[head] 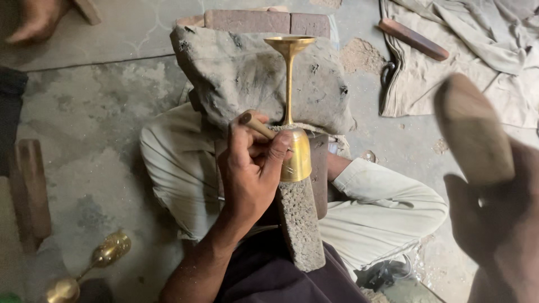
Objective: The person sits on the floor shaping a brass goblet held against a stone block on their lap. They strike a punch held against the goblet's cup with a wooden mallet, reposition the goblet and rotate it between strikes, and at one point pick up another finished goblet from the floor before resuming hammering.
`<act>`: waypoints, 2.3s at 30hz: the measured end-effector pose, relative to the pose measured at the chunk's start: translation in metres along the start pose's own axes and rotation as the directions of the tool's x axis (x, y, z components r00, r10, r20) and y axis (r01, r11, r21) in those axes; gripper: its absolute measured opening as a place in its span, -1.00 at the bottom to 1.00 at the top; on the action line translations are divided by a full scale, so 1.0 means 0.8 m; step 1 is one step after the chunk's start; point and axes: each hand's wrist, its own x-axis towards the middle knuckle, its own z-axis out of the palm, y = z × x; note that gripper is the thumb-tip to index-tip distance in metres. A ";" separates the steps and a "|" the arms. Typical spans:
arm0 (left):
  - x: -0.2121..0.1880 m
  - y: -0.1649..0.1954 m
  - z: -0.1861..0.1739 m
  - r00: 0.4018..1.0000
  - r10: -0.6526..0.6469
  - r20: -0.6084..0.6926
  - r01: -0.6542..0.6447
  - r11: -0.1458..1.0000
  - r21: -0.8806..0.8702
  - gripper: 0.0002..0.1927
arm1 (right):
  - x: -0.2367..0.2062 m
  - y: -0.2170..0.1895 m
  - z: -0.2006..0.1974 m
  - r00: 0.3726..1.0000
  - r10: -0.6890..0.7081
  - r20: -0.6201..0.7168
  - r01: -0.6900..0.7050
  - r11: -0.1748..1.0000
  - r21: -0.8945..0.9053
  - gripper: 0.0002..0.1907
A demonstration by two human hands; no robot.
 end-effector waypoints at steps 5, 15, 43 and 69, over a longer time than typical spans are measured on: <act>-0.011 0.002 0.015 0.997 0.036 -0.074 -0.036 0.999 0.002 -0.70 | 0.059 -0.048 -0.012 0.948 -0.317 -0.041 0.316 0.949 -0.018 -0.73; -0.016 -0.014 0.027 0.991 0.059 -0.122 -0.071 0.993 -0.097 -0.75 | 0.147 -0.175 -0.056 0.664 -0.734 0.145 0.730 0.593 -0.339 -0.67; -0.008 0.007 0.033 0.980 0.198 -0.016 -0.189 0.954 0.231 -0.78 | 0.163 -0.124 -0.050 0.640 -0.754 0.148 0.758 0.588 -0.281 -0.69; -0.014 -0.011 0.054 0.924 0.351 0.154 -0.378 0.762 0.526 -0.72 | 0.147 -0.043 -0.037 0.701 -0.706 0.102 0.710 0.676 -0.200 -0.60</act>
